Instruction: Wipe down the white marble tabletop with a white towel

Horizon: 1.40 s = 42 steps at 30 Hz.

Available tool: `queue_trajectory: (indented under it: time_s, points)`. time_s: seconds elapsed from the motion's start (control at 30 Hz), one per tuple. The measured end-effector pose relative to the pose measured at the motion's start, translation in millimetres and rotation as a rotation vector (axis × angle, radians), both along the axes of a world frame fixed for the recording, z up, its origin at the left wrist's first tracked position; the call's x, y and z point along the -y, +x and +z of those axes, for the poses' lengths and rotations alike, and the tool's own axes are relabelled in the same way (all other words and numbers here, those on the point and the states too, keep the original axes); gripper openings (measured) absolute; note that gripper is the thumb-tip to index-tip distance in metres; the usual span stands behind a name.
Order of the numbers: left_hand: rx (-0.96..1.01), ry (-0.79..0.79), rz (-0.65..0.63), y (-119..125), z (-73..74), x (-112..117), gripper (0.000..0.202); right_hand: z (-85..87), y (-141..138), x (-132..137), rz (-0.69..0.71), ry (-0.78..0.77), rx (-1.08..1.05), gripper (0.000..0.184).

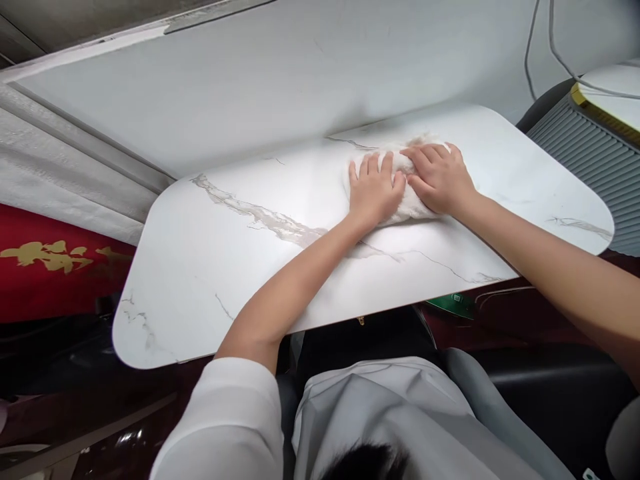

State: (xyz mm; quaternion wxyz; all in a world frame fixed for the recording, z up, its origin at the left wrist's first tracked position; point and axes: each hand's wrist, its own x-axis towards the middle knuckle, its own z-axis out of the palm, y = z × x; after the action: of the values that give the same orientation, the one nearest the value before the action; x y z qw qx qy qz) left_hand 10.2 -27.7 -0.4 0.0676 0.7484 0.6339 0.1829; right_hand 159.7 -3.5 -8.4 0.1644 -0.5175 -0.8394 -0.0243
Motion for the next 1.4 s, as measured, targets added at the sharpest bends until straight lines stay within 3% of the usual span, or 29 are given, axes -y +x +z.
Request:
queue_trajectory:
  time_s: [0.33,0.47,0.57,0.73,0.93,1.13,1.27,1.4]
  points:
    - [-0.071,0.025,-0.154,31,2.0,109,0.055,6.1,42,125,0.024,0.087,0.028,0.053]
    - [-0.082,0.051,-0.221,43,2.5,125,0.056,7.7,52,152,-0.033,0.143,0.041,0.051]
    - [-0.069,0.052,-0.239,51,2.3,125,0.056,7.3,60,152,-0.058,0.137,0.047,0.052]
    - [-0.042,0.004,-0.228,65,3.0,96,0.053,9.9,70,123,-0.120,0.045,0.055,0.055]
    - [0.017,-0.009,-0.255,81,1.0,22,0.046,19.1,70,69,-0.400,-0.115,0.081,0.060]
    - [0.078,-0.021,-0.174,96,-1.5,-38,0.051,21.2,82,3,-0.319,-0.134,0.081,0.057]
    - [0.095,-0.053,-0.087,104,-1.8,-64,0.050,18.4,92,-34,-0.231,-0.110,0.080,0.055]
    - [0.077,-0.029,-0.077,109,-0.9,-84,0.051,14.7,98,-64,-0.275,-0.094,0.118,0.056]
